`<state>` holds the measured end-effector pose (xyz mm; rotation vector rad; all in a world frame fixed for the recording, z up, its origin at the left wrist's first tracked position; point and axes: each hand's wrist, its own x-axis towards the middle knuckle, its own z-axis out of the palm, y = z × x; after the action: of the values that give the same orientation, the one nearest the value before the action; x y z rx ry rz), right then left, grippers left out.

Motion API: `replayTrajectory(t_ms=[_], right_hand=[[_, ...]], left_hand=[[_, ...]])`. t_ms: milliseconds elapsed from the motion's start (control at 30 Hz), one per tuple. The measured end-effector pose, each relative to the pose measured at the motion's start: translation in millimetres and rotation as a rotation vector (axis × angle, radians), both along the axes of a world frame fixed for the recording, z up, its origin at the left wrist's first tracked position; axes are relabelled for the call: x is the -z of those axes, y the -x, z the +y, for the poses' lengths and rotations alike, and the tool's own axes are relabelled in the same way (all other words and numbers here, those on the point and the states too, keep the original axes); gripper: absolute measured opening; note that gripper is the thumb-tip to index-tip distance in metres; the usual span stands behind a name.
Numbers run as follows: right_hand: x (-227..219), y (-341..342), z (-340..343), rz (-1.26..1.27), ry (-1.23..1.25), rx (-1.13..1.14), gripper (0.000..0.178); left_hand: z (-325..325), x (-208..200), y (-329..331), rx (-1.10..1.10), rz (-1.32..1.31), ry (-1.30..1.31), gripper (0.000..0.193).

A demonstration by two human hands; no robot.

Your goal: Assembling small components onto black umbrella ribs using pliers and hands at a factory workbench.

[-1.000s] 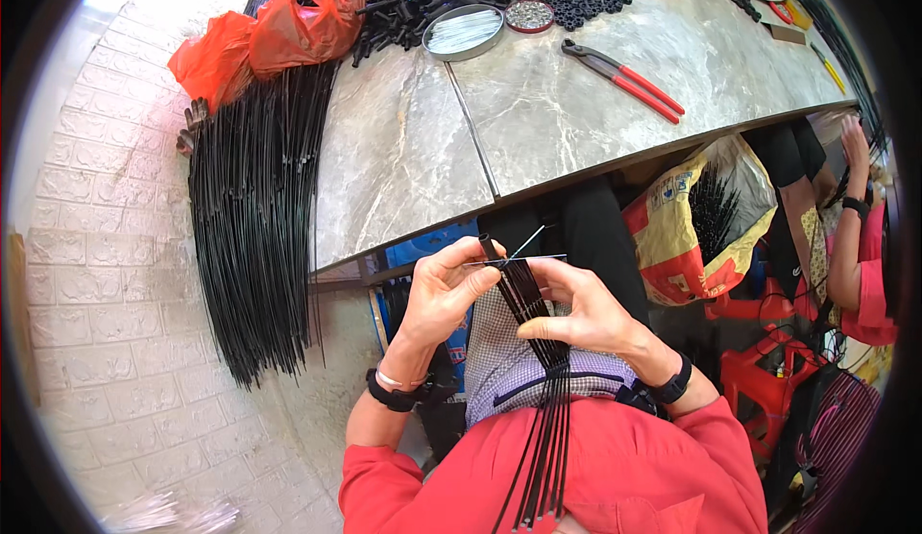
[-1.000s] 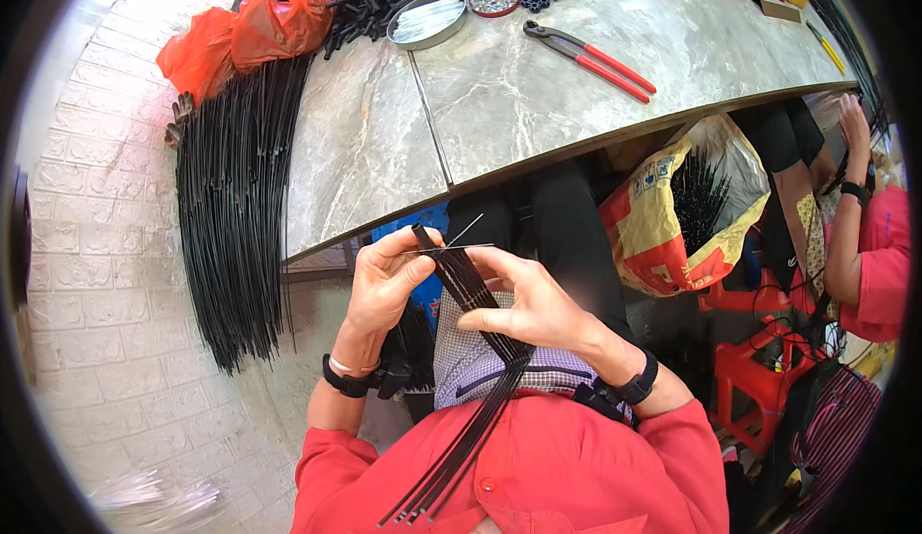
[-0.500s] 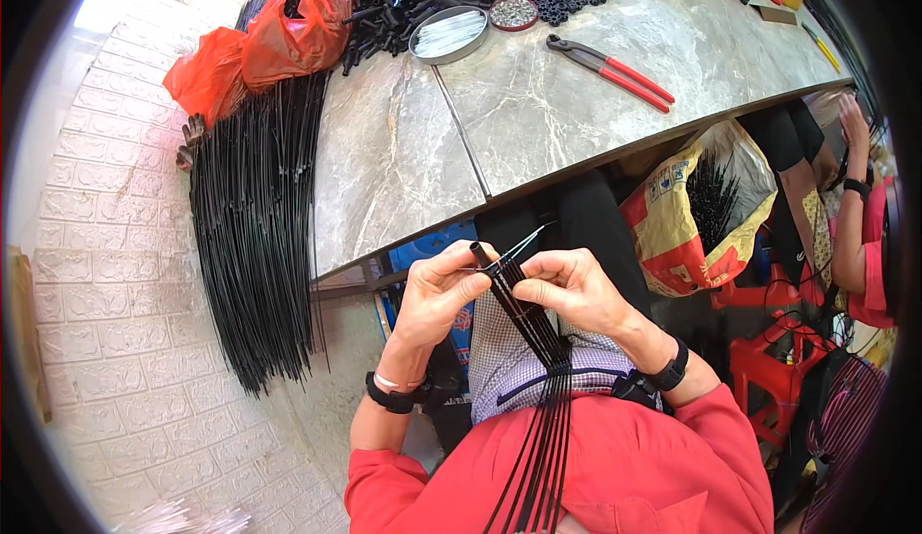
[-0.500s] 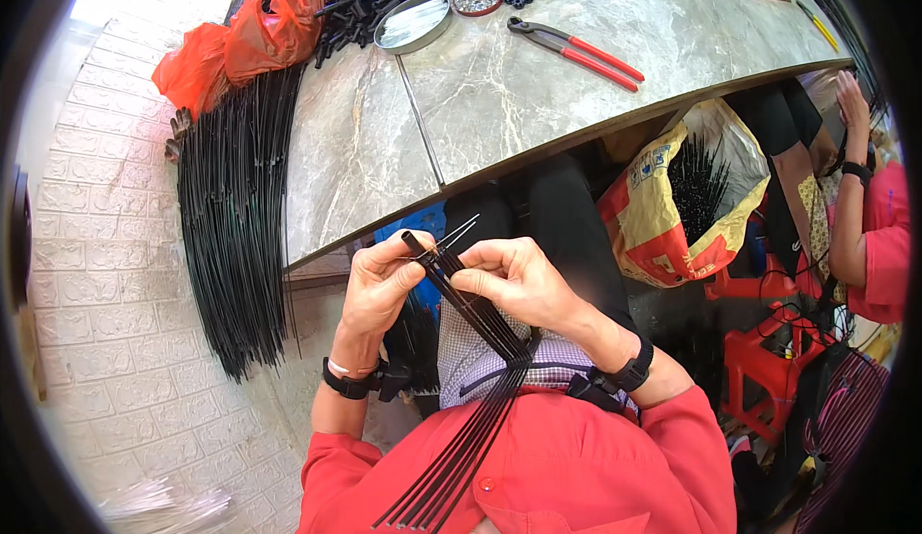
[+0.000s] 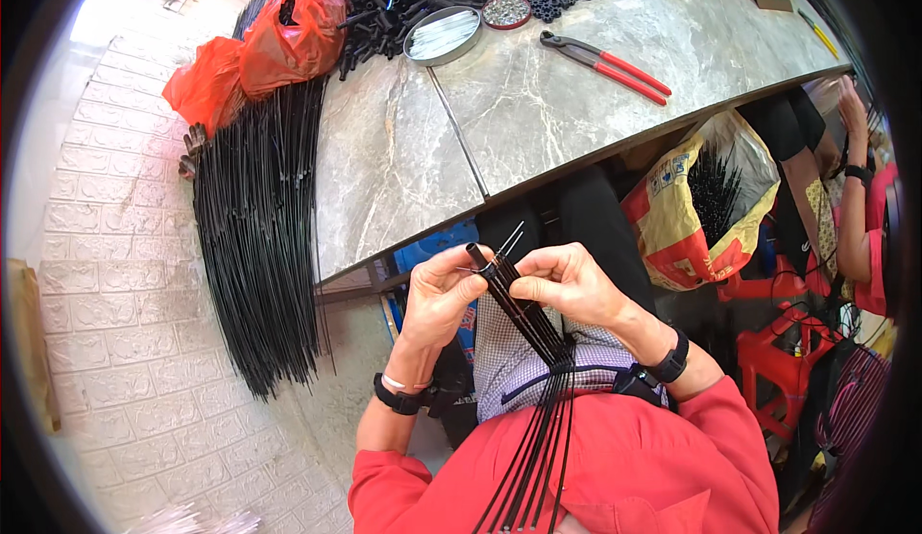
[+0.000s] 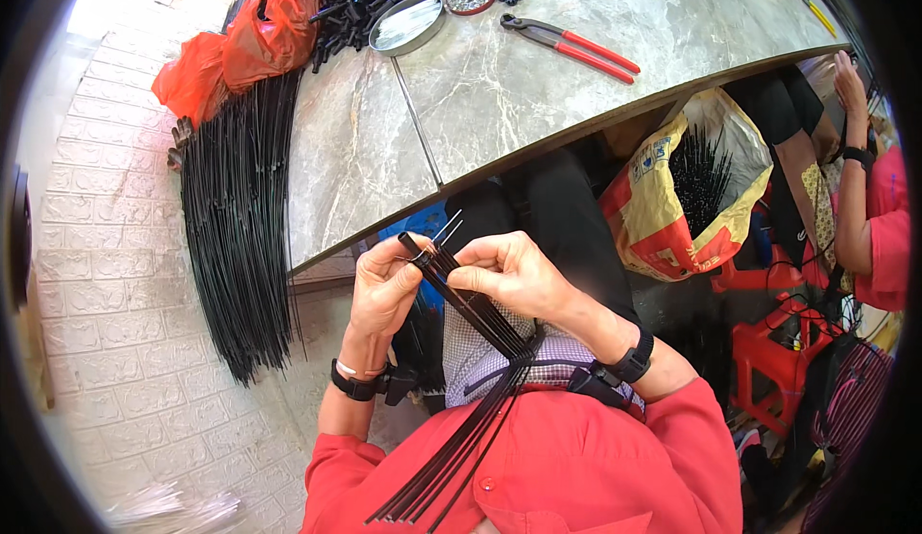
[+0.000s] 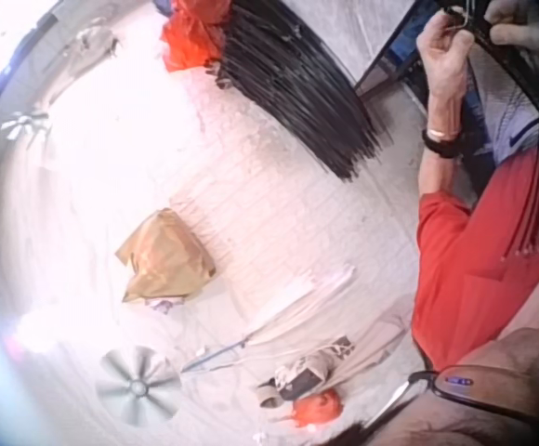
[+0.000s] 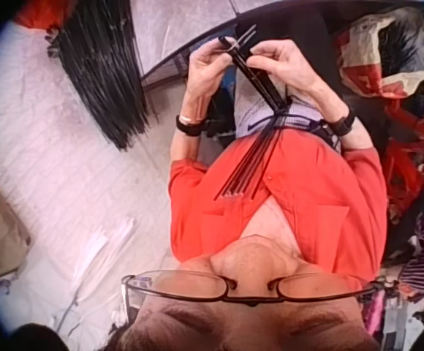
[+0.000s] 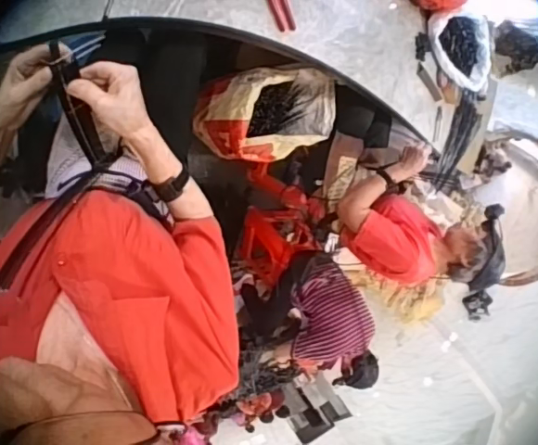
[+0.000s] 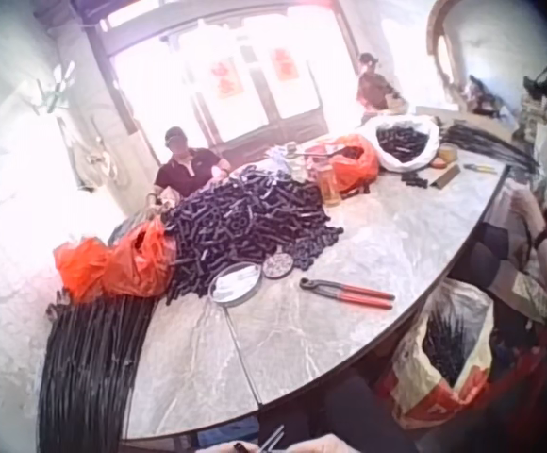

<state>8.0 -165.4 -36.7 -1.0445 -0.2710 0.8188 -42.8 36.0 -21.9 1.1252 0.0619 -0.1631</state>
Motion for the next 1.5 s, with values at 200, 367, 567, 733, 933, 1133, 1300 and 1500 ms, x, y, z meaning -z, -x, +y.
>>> replayTrajectory(t_ms=[200, 367, 567, 733, 933, 1133, 1300, 1500], right_hand=[[0, -2, -2, -0.043, 0.002, -0.009, 0.017], [15, -13, -5, 0.026, -0.071, -0.112, 0.018], [26, -9, -1, 0.078, -0.141, -0.150, 0.016], [43, -18, -1, 0.253, -0.436, -0.307, 0.015], [39, -50, -13, -0.046, -0.459, -0.309, 0.016], [42, -58, -27, -0.166, -0.349, -0.231, 0.012], [34, -56, -49, -0.025, -0.373, -0.008, 0.011], [41, -48, -44, -0.031, -0.416, 0.022, 0.020]], left_hand=[[0, 5, -7, -0.011, -0.114, 0.016, 0.030], [6, 10, -11, 0.099, -0.107, 0.004, 0.029], [-4, 0, -12, 0.090, -0.096, -0.081, 0.022], [-8, -1, -21, 0.100, -0.089, -0.218, 0.016], [-28, -17, -54, 0.223, -0.264, -0.185, 0.020], [-41, -14, -87, 0.385, -0.372, -0.181, 0.019], [-67, -10, -85, 0.234, -0.096, 0.009, 0.056], [-70, -24, -42, 0.030, -0.370, -0.213, 0.060]])
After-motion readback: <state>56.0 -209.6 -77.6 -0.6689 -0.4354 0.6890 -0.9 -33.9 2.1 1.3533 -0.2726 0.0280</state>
